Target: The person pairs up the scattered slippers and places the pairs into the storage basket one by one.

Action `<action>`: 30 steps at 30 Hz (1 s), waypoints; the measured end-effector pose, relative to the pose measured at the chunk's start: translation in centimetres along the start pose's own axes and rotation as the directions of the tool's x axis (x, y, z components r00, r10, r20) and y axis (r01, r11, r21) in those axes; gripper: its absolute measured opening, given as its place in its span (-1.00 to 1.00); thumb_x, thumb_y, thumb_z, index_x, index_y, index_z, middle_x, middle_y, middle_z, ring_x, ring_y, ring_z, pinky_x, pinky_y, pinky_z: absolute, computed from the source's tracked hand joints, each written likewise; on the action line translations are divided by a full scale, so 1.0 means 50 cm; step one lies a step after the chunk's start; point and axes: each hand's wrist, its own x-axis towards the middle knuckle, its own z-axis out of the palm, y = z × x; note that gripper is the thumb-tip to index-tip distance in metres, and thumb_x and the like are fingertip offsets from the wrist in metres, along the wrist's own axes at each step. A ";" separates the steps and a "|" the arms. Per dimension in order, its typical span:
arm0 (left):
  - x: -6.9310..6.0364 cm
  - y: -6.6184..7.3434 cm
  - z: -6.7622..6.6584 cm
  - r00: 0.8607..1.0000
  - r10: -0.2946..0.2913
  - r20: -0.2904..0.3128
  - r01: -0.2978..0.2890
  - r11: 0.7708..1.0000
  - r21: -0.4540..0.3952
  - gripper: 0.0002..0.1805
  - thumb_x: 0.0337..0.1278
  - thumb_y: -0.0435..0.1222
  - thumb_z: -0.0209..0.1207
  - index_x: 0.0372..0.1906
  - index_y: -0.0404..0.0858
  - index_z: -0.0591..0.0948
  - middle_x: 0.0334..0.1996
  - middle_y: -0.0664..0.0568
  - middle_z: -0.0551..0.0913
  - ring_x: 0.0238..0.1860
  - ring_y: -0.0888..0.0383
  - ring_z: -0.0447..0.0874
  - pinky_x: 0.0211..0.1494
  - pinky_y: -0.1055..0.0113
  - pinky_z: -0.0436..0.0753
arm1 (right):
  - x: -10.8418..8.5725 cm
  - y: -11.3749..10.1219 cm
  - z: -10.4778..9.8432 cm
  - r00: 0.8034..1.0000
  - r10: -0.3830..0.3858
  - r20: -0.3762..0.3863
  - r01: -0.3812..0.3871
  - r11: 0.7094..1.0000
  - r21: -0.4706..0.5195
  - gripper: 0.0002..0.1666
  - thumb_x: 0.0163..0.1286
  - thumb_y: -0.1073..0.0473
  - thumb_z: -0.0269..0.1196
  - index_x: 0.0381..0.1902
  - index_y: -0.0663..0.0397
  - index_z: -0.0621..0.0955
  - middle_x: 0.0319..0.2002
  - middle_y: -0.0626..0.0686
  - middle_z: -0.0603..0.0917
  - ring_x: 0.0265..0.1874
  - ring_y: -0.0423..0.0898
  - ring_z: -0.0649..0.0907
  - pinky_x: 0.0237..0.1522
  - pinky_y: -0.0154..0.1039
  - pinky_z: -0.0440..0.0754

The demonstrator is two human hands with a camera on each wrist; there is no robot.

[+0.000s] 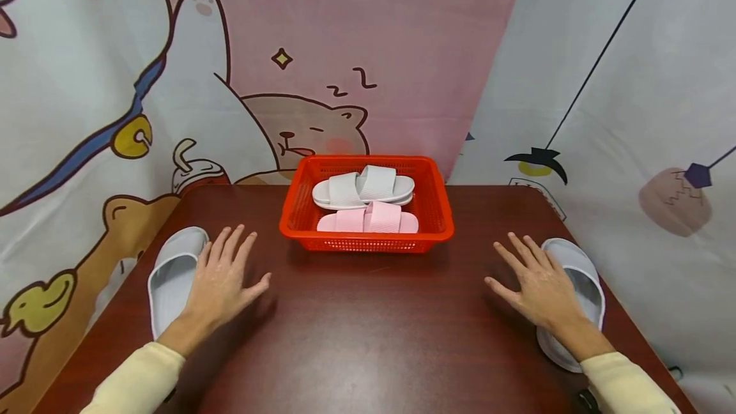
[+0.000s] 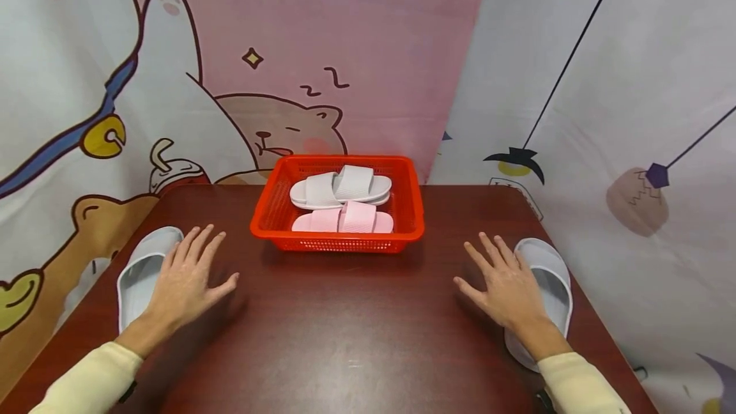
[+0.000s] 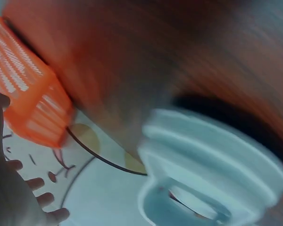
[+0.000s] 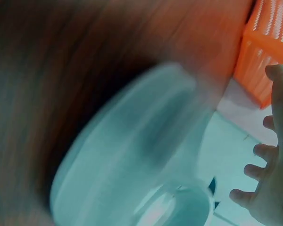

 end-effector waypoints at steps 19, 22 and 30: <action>-0.028 -0.138 -0.010 0.950 -0.235 0.204 0.214 0.970 0.118 -0.07 0.12 0.02 0.33 0.45 -0.42 0.27 0.41 -0.50 0.17 0.43 -0.50 0.00 0.33 -0.51 -0.03 | -0.043 0.143 -0.019 0.989 0.125 0.084 -0.122 0.992 -0.044 -0.02 0.45 -0.35 0.13 0.59 0.05 0.18 0.46 0.40 0.24 0.40 0.43 0.18 0.31 0.45 0.04; -0.032 -0.148 -0.011 0.928 -0.298 0.224 0.284 0.954 0.093 -0.12 0.16 0.00 0.31 0.43 -0.41 0.28 0.39 -0.53 0.18 0.40 -0.54 0.00 0.26 -0.58 -0.02 | -0.051 0.157 -0.014 0.982 0.157 0.109 -0.155 0.988 -0.022 -0.05 0.50 -0.33 0.07 0.57 0.16 0.17 0.43 0.45 0.24 0.36 0.48 0.20 0.28 0.46 0.09; -0.051 -0.170 -0.006 0.906 -0.351 0.235 0.348 0.936 0.057 -0.19 0.19 -0.05 0.31 0.40 -0.39 0.29 0.37 -0.55 0.18 0.37 -0.58 0.01 0.19 -0.63 -0.02 | -0.060 0.168 -0.003 0.976 0.172 0.132 -0.174 0.985 0.003 -0.36 0.54 -0.10 0.04 0.31 0.30 0.33 0.30 0.52 0.25 0.22 0.54 0.28 0.04 0.55 0.29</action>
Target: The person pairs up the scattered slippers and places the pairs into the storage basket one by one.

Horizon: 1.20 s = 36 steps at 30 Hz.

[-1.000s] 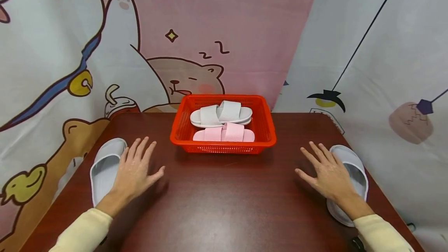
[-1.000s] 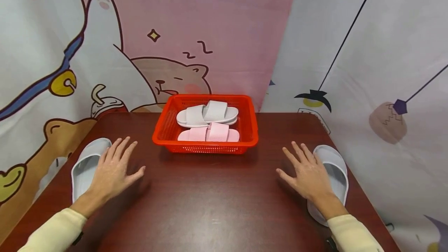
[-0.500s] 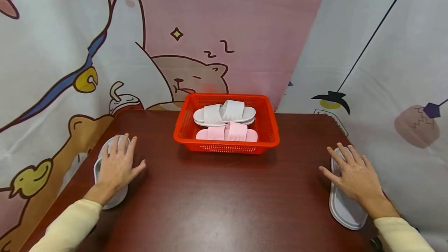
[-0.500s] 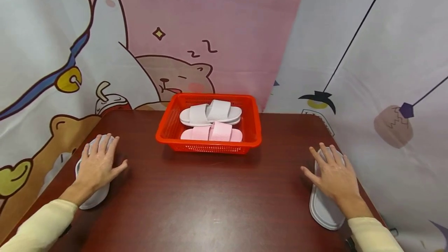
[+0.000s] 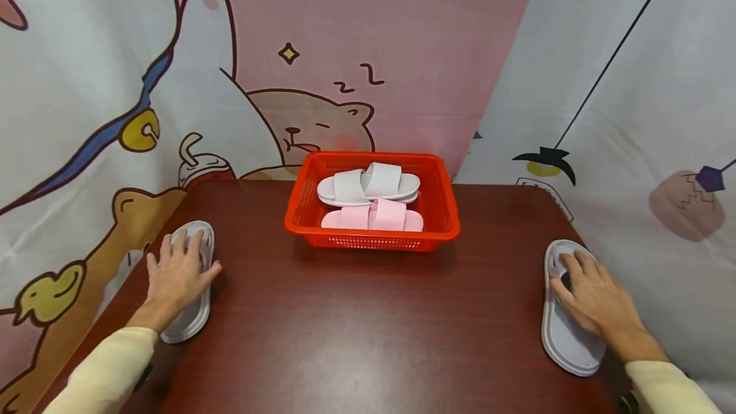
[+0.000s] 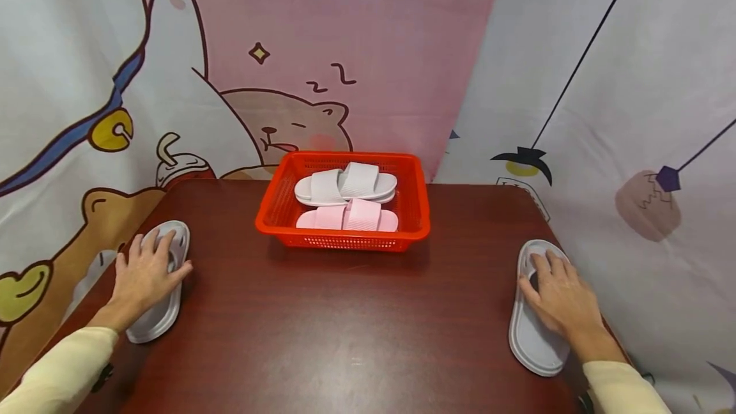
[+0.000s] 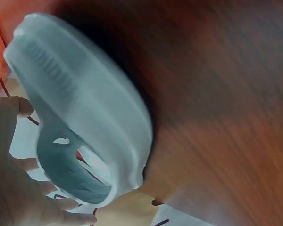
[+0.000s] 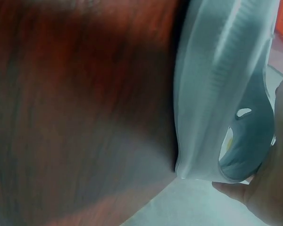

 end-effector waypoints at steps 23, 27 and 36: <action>0.015 -0.017 -0.003 0.993 -0.027 0.117 0.020 0.998 0.059 -0.21 0.20 0.08 0.30 0.35 -0.32 0.34 0.22 -0.55 0.26 0.11 -0.65 0.22 -0.10 -0.53 0.37 | 0.003 -0.010 -0.006 1.000 -0.013 0.000 0.013 0.999 -0.043 -0.44 0.61 -0.10 0.02 0.28 0.23 0.38 0.20 0.48 0.36 0.15 0.52 0.35 0.01 0.55 0.33; 0.015 -0.013 -0.002 0.992 -0.042 0.118 0.034 0.997 0.064 -0.20 0.18 0.09 0.31 0.34 -0.33 0.35 0.20 -0.56 0.27 0.10 -0.66 0.22 -0.13 -0.53 0.39 | 0.005 -0.012 -0.010 1.000 0.002 0.013 -0.001 0.999 -0.045 -0.42 0.61 -0.13 0.02 0.30 0.22 0.37 0.22 0.47 0.36 0.18 0.51 0.33 0.00 0.57 0.32; 0.019 -0.004 0.003 0.993 -0.070 0.095 0.062 0.994 0.085 -0.19 0.15 0.11 0.31 0.32 -0.31 0.36 0.19 -0.57 0.26 0.05 -0.70 0.22 -0.17 -0.53 0.37 | 0.007 -0.019 -0.008 0.999 0.041 0.025 -0.039 0.997 -0.063 -0.35 0.60 -0.21 0.00 0.27 0.24 0.38 0.16 0.48 0.38 0.13 0.51 0.34 -0.05 0.57 0.34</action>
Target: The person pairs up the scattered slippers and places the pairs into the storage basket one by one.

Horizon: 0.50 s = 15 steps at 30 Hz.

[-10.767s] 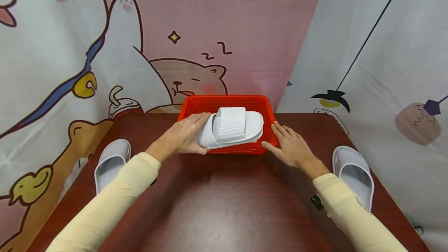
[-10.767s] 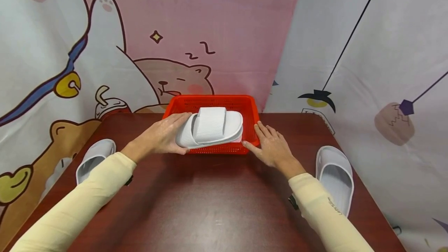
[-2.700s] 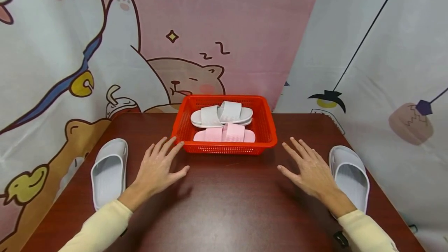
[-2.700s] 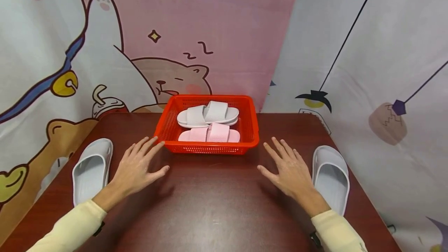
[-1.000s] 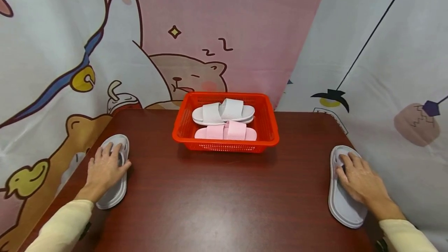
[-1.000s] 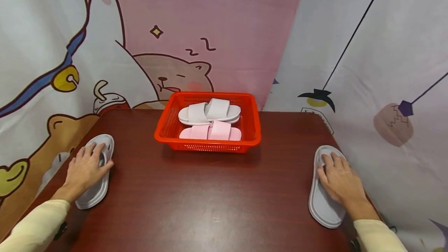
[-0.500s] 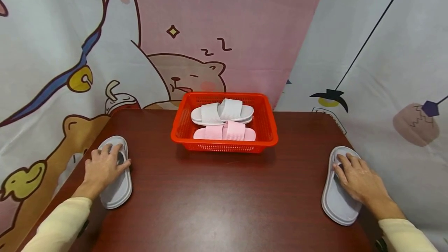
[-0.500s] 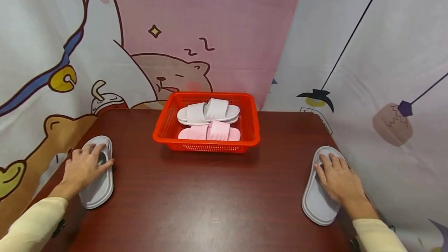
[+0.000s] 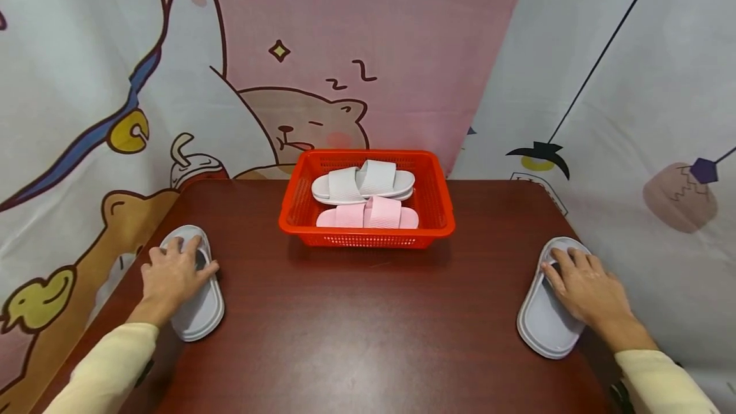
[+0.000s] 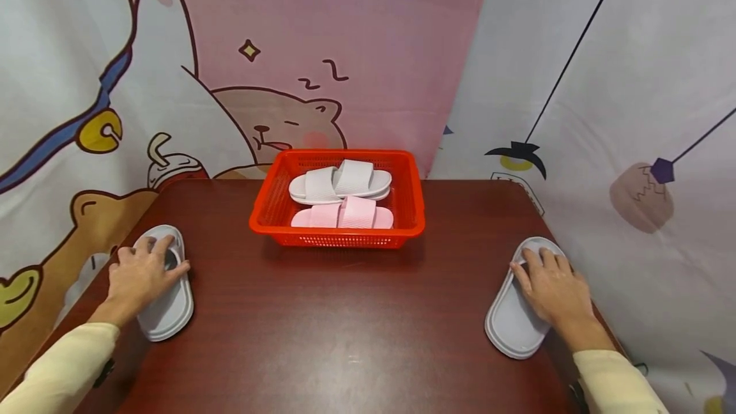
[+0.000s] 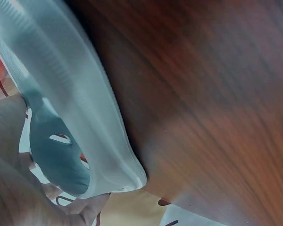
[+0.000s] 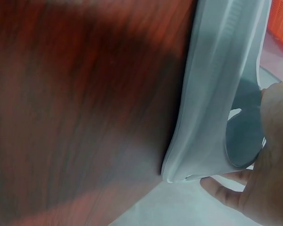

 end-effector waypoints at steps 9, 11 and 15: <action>0.001 0.005 0.002 0.998 -0.062 0.020 0.062 0.998 -0.020 -0.16 0.24 0.23 0.16 0.35 -0.32 0.34 0.19 -0.60 0.22 0.07 -0.66 0.20 -0.07 -0.53 0.34 | 0.012 -0.009 -0.003 0.998 0.048 0.034 -0.049 0.999 0.009 -0.25 0.56 -0.33 -0.03 0.26 0.24 0.39 0.10 0.53 0.36 0.09 0.52 0.33 -0.13 0.55 0.40; -0.002 0.000 -0.006 0.998 -0.056 0.019 0.057 0.998 -0.038 -0.15 0.32 0.27 0.04 0.39 -0.32 0.31 0.23 -0.59 0.22 0.12 -0.65 0.19 -0.03 -0.54 0.30 | 0.014 -0.004 -0.013 0.996 0.057 0.066 -0.060 0.997 0.045 -0.22 0.55 -0.34 -0.06 0.30 0.24 0.36 0.15 0.54 0.31 0.14 0.52 0.30 -0.08 0.57 0.36; -0.006 -0.027 -0.034 0.996 0.056 -0.076 -0.072 0.973 -0.220 -0.30 0.51 0.07 -0.09 0.46 -0.35 0.29 0.33 -0.54 0.24 0.26 -0.61 0.17 0.15 -0.52 0.18 | 0.010 0.025 -0.059 0.999 0.027 0.024 -0.030 0.992 0.123 -0.32 0.56 -0.19 -0.01 0.37 0.20 0.33 0.29 0.52 0.20 0.20 0.55 0.26 -0.03 0.60 0.28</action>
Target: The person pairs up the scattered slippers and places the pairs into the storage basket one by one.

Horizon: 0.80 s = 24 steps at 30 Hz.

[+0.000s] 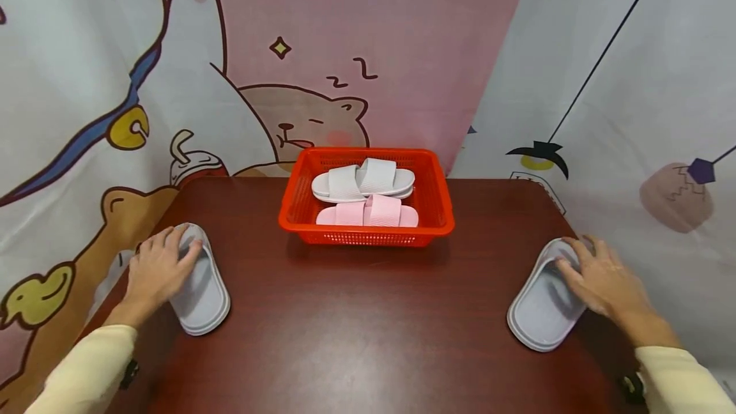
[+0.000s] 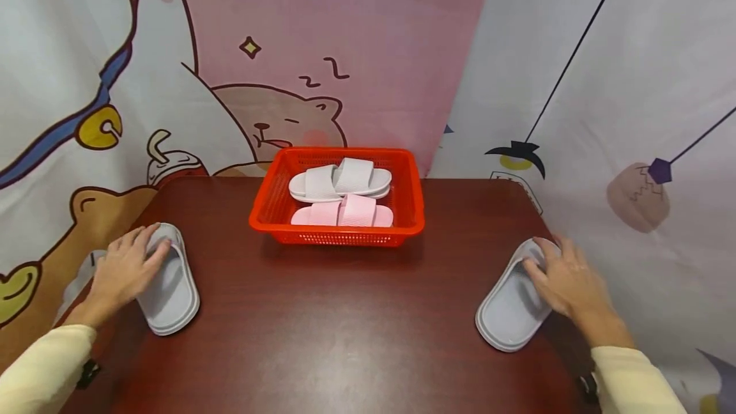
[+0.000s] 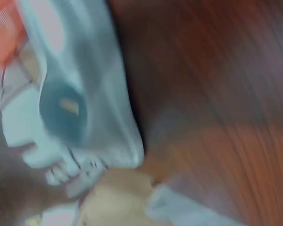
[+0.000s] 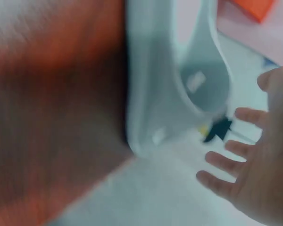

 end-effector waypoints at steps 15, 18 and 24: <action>-0.007 -0.094 -0.042 0.879 0.410 0.243 -0.433 0.900 0.046 0.67 -0.88 -0.35 0.70 0.63 -0.15 -0.07 0.47 -0.47 0.06 0.24 -0.57 0.19 0.04 -0.55 0.32 | 0.000 0.057 -0.030 0.880 -0.473 0.047 0.476 0.875 -0.095 0.26 -0.53 0.45 0.42 0.37 -0.05 0.41 0.30 0.27 0.46 0.21 0.31 0.48 0.40 -0.19 0.16; 0.006 -0.096 -0.034 0.845 0.485 0.226 -0.514 0.853 0.089 0.65 -0.93 -0.37 0.68 0.62 -0.19 -0.03 0.42 -0.52 0.12 0.24 -0.56 0.25 0.00 -0.51 0.40 | 0.005 0.058 -0.015 0.842 -0.538 0.040 0.538 0.836 -0.107 0.33 -0.58 0.51 0.44 0.39 0.00 0.38 0.30 0.23 0.43 0.25 0.26 0.45 0.36 -0.43 -0.09; 0.029 -0.090 -0.017 0.781 0.586 0.216 -0.617 0.779 0.115 0.64 -1.04 -0.32 0.68 0.60 -0.16 0.07 0.37 -0.43 0.24 0.27 -0.46 0.29 -0.04 -0.42 0.50 | 0.006 0.065 0.003 0.774 -0.633 0.006 0.626 0.764 -0.157 0.27 -0.69 0.52 0.51 0.27 0.18 0.47 0.22 0.23 0.50 0.14 0.26 0.51 0.33 -0.54 -0.23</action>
